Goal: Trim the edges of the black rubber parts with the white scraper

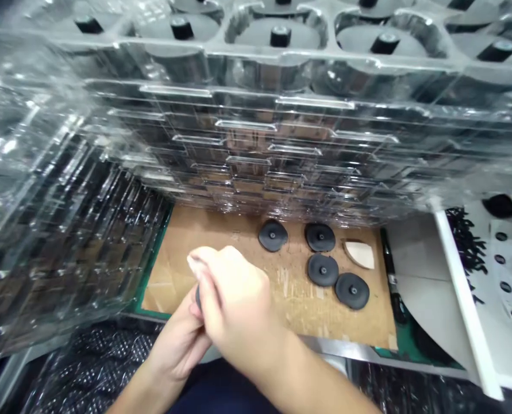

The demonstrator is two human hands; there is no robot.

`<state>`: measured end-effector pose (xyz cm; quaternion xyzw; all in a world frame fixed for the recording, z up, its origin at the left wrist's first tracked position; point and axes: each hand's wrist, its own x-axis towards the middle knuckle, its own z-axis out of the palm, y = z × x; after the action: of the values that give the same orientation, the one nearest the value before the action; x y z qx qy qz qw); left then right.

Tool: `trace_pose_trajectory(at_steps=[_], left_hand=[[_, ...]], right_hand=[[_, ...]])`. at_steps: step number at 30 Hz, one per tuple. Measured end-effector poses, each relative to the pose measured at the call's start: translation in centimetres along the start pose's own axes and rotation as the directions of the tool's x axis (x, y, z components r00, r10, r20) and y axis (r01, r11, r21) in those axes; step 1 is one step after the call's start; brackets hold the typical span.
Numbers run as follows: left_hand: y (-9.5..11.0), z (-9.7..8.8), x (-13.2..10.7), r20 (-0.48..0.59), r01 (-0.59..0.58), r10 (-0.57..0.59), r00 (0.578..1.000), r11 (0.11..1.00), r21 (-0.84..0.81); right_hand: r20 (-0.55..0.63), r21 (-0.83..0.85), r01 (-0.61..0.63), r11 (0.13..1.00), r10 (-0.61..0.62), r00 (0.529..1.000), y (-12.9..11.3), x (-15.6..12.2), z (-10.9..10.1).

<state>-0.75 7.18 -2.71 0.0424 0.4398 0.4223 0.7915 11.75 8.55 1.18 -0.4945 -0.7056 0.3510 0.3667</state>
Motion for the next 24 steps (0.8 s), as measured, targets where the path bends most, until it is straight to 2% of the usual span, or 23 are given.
trace_pose_trajectory(at_steps=[2,6,8,11,13,15,17,24], left_hand=[[0.2,0.2,-0.2,-0.003,0.020,-0.020,1.000,1.000,0.001],[0.3,0.8,-0.5,-0.025,0.023,-0.023,0.999,1.000,-0.015],[0.1,1.3,-0.7,0.010,0.028,-0.028,1.000,1.000,-0.005],[-0.1,1.9,-1.2,0.030,0.021,-0.023,0.999,0.998,0.054],[0.0,1.9,-1.4,0.024,0.015,-0.017,1.000,0.998,0.063],[-0.1,1.7,-1.4,0.048,0.033,-0.035,0.998,0.998,0.045],[-0.3,1.7,-1.3,0.089,0.056,-0.058,0.994,0.998,0.031],[-0.8,2.5,-1.9,0.154,0.072,-0.079,0.985,0.996,0.048]], right_hand=[[-0.065,0.029,0.046,0.999,-0.044,0.997,0.0,-0.6,0.0],[0.076,0.115,-0.031,0.993,0.022,0.997,-0.3,-1.2,-0.7],[0.017,0.063,-0.044,0.997,0.043,0.999,-0.4,-1.0,-1.0],[-0.086,0.046,0.038,0.998,-0.034,0.996,-0.4,-1.3,-1.3],[-0.025,0.100,0.055,0.993,-0.053,0.998,-0.4,-2.2,-1.9],[0.063,0.118,0.009,0.993,-0.016,0.998,-0.4,-3.4,-3.0],[0.117,0.065,-0.052,0.997,0.044,0.992,-0.5,-4.4,-4.1],[0.185,-0.038,-0.082,0.996,0.087,0.979,-0.9,-4.5,-7.0]])
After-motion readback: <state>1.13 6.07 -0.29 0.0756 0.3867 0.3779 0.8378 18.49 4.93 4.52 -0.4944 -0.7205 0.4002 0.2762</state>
